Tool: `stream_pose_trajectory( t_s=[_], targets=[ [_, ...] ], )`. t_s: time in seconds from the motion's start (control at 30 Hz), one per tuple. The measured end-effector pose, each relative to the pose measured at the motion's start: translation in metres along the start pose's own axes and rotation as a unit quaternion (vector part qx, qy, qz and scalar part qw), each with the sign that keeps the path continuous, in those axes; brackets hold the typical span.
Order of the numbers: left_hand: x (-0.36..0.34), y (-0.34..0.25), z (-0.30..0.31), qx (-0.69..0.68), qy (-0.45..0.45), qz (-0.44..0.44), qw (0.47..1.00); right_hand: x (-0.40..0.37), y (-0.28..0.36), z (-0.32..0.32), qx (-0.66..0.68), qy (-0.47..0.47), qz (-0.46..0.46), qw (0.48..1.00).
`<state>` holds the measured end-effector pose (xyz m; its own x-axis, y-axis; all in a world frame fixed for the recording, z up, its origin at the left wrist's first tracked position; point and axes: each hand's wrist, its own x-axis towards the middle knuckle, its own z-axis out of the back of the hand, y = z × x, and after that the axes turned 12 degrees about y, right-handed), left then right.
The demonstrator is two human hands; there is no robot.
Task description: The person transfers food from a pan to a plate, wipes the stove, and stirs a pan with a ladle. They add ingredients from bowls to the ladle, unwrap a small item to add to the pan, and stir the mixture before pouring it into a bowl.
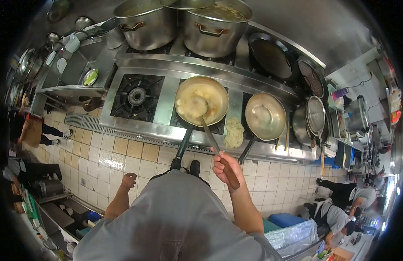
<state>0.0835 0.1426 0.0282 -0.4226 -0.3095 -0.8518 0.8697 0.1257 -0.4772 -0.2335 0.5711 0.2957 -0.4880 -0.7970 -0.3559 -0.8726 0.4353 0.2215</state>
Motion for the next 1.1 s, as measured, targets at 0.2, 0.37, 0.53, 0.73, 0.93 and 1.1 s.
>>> stream_pose_trajectory(
  t_s=[0.2,0.37,0.53,0.73,0.93,1.1],
  targets=[
    [0.002,0.001,-0.001,-0.010,0.001,-0.007,1.000,-0.012,-0.001,-0.024,-0.119,-0.041,0.020,0.992],
    [0.002,0.000,-0.002,-0.016,0.005,-0.004,1.000,-0.013,0.003,-0.038,-0.281,-0.103,0.057,0.952],
    [0.001,0.003,-0.003,-0.004,-0.008,-0.007,1.000,-0.017,0.016,-0.036,-0.365,-0.101,0.088,0.921],
    [-0.003,0.004,-0.002,-0.013,-0.004,-0.003,1.000,-0.009,0.025,-0.046,-0.509,-0.128,0.138,0.840],
    [-0.008,0.002,-0.004,-0.030,-0.004,-0.001,1.000,0.009,0.036,-0.035,-0.611,-0.195,0.120,0.758],
    [-0.005,0.005,-0.006,-0.023,-0.002,0.001,1.000,0.032,0.038,0.009,-0.612,-0.179,0.077,0.766]
  ],
)
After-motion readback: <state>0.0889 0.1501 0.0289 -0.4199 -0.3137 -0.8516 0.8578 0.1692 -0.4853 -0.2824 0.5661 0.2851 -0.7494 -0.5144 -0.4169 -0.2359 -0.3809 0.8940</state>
